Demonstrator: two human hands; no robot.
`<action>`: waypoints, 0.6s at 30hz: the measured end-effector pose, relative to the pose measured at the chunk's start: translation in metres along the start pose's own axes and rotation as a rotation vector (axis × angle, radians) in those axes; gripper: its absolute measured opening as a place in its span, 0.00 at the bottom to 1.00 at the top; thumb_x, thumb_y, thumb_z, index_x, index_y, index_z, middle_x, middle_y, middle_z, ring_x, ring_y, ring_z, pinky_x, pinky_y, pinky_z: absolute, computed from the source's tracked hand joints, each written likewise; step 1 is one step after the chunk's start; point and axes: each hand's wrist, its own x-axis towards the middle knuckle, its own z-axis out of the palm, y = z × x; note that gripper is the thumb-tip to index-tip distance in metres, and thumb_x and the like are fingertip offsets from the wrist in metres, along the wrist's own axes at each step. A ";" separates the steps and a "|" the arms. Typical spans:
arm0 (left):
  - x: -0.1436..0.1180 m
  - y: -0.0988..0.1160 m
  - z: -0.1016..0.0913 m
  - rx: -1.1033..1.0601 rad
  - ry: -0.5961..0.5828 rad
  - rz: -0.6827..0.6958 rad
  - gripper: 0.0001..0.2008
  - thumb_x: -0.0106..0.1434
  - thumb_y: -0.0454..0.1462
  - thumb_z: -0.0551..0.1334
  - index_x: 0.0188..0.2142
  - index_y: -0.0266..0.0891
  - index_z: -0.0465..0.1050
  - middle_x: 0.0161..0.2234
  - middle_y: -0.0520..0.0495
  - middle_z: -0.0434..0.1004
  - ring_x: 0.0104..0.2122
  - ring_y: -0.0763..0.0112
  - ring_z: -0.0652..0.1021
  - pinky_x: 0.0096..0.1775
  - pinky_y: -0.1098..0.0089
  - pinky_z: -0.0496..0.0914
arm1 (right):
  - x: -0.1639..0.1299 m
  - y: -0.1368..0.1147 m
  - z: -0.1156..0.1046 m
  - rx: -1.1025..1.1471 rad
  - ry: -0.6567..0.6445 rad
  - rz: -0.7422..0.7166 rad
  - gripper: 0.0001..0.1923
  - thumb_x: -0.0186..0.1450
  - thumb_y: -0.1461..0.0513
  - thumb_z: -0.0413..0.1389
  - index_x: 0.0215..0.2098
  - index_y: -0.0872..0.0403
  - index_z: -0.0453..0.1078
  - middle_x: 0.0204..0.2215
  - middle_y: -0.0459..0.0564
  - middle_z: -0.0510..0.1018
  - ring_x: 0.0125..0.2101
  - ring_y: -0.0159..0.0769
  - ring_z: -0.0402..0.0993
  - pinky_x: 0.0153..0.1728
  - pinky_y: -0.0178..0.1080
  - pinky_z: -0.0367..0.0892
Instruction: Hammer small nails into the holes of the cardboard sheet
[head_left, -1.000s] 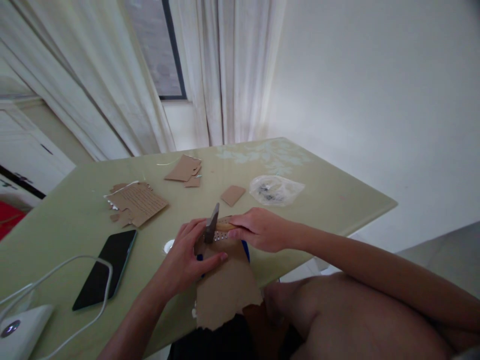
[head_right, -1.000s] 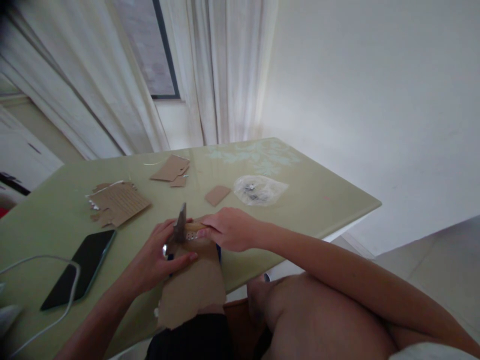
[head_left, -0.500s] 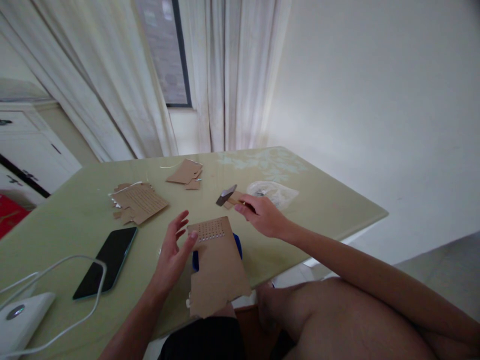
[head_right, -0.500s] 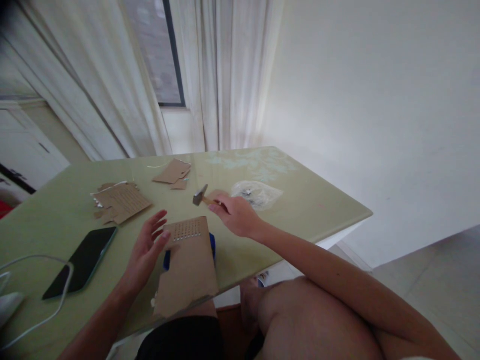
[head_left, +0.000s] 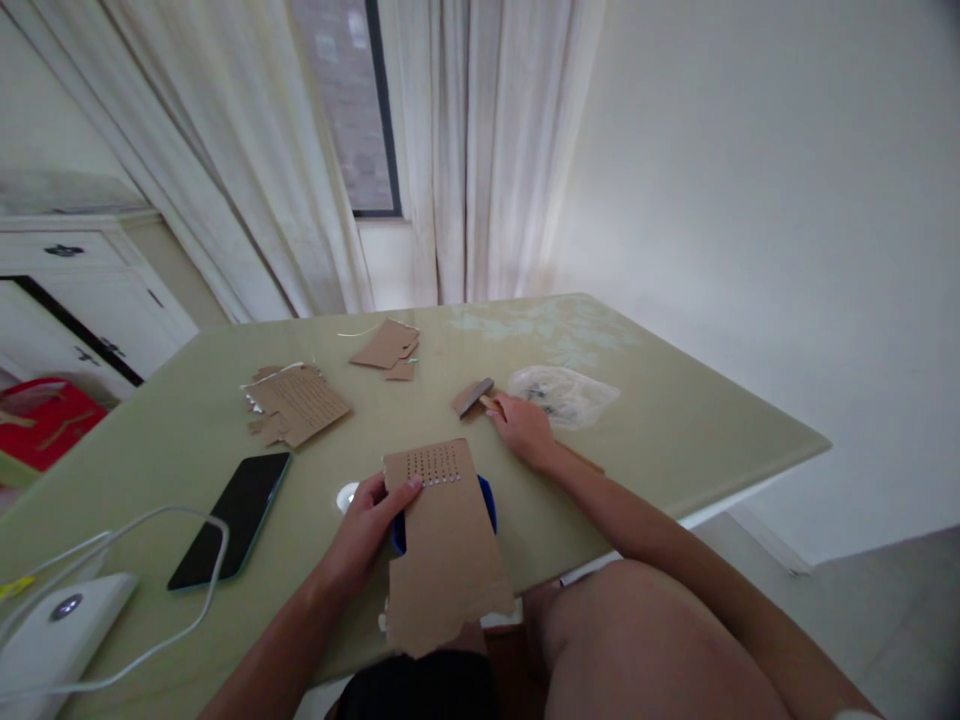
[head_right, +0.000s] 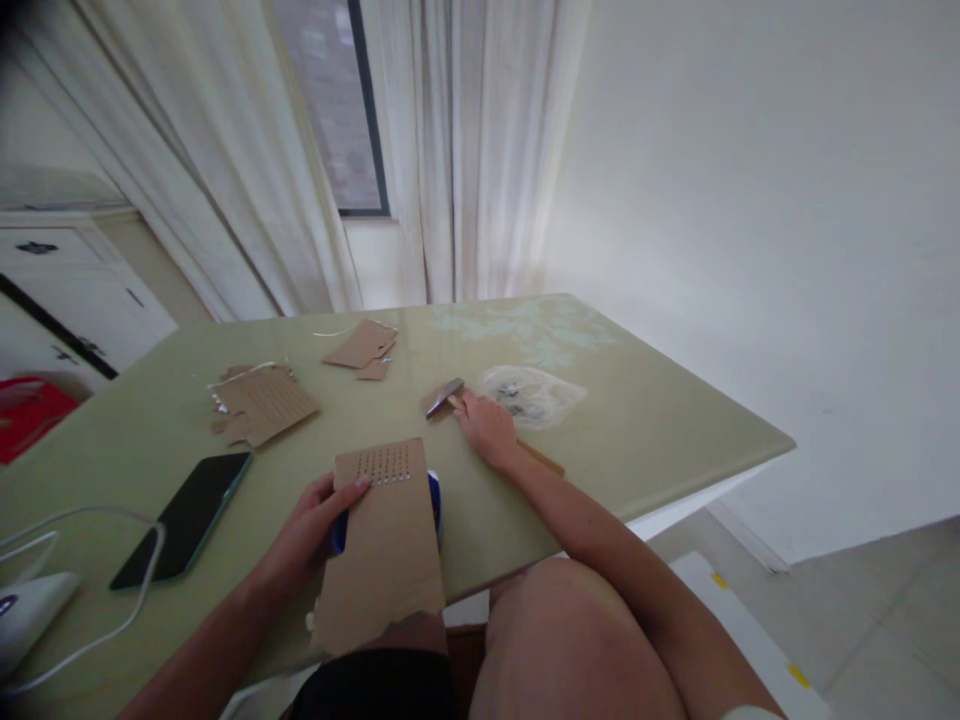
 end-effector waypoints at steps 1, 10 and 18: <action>0.000 -0.001 0.000 -0.010 0.006 0.004 0.28 0.52 0.54 0.80 0.42 0.37 0.82 0.32 0.43 0.86 0.27 0.61 0.83 0.30 0.67 0.77 | 0.002 0.000 0.002 -0.004 0.001 -0.004 0.17 0.80 0.54 0.52 0.57 0.54 0.76 0.51 0.62 0.84 0.48 0.51 0.81 0.44 0.43 0.67; -0.003 -0.006 -0.004 -0.057 0.030 0.134 0.25 0.59 0.57 0.75 0.39 0.38 0.84 0.34 0.43 0.86 0.33 0.59 0.84 0.33 0.68 0.77 | 0.009 -0.005 0.003 0.101 0.044 -0.069 0.15 0.78 0.61 0.54 0.56 0.60 0.78 0.57 0.70 0.77 0.61 0.59 0.70 0.60 0.53 0.61; -0.006 -0.001 -0.002 0.102 0.271 0.437 0.28 0.60 0.61 0.71 0.28 0.37 0.81 0.26 0.48 0.79 0.26 0.68 0.75 0.26 0.72 0.69 | -0.029 -0.043 -0.027 0.542 -0.111 -0.297 0.33 0.84 0.48 0.35 0.47 0.56 0.78 0.29 0.51 0.84 0.27 0.36 0.80 0.34 0.37 0.71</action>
